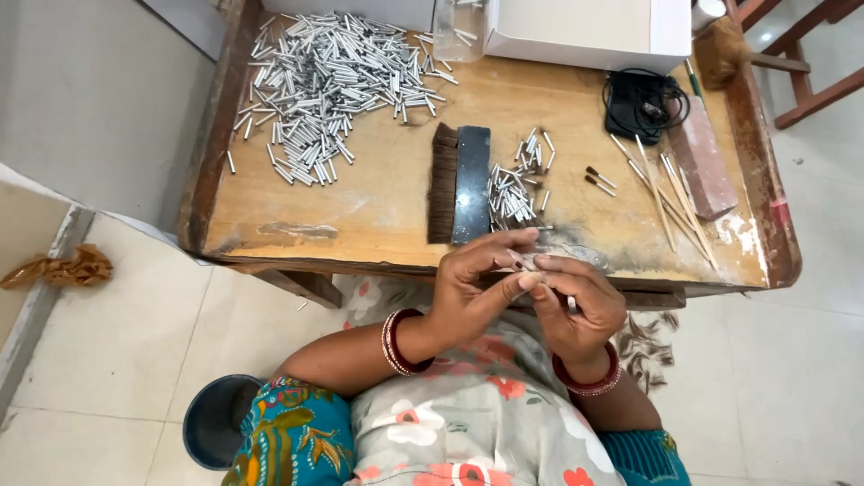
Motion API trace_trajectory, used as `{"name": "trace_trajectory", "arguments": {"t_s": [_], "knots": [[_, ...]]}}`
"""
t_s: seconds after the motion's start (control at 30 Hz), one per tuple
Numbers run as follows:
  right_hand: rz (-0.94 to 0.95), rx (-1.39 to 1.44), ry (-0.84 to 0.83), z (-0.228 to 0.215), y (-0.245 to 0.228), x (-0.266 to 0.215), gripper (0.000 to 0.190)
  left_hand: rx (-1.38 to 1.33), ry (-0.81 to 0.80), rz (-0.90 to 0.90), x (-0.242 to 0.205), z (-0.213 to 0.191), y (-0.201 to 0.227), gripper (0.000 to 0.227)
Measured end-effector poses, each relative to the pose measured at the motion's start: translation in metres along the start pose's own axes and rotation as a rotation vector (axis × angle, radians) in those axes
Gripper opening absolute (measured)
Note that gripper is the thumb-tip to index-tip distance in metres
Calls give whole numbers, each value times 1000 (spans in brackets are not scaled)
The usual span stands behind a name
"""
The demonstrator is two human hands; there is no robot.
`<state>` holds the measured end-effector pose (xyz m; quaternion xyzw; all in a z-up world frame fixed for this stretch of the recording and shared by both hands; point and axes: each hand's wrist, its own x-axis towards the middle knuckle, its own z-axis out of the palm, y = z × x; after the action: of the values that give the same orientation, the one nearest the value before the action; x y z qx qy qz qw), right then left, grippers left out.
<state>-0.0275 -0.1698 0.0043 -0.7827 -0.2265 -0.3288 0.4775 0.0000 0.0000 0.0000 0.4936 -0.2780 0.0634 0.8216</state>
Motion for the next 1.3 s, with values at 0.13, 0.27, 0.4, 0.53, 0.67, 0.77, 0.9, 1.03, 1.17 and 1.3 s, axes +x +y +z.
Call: {"name": "trace_trajectory", "arguments": {"t_s": [0.13,0.27,0.4,0.53,0.67,0.77,0.9,1.03,1.17,1.3], "knots": [[5,34,0,-4,2,-3,17,54,-11,83,-7,1,-1,15],[9,106,-13,-2,2,0,17,-18,16,-51,-7,-4,-3,16],[-10,120,-39,-3,5,5,17,-63,8,-86,-1,-8,-5,19],[-21,160,-37,-4,9,7,18,-126,-13,-130,0,-9,-6,22],[-48,94,2,-3,9,5,17,-267,-20,-180,0,-7,-8,20],[-115,-26,5,-5,9,-3,15,-302,-73,-206,0,-7,-15,20],[-206,-67,-175,-17,2,-1,8,-282,-72,-242,-7,-9,-21,7],[125,31,-203,-20,-1,0,20,-288,-72,-259,-11,-7,-31,7],[146,-201,-169,-34,25,23,13,72,20,-48,10,-16,-5,21],[237,-811,-207,-59,73,72,11,540,316,320,29,-59,-4,28]]}}
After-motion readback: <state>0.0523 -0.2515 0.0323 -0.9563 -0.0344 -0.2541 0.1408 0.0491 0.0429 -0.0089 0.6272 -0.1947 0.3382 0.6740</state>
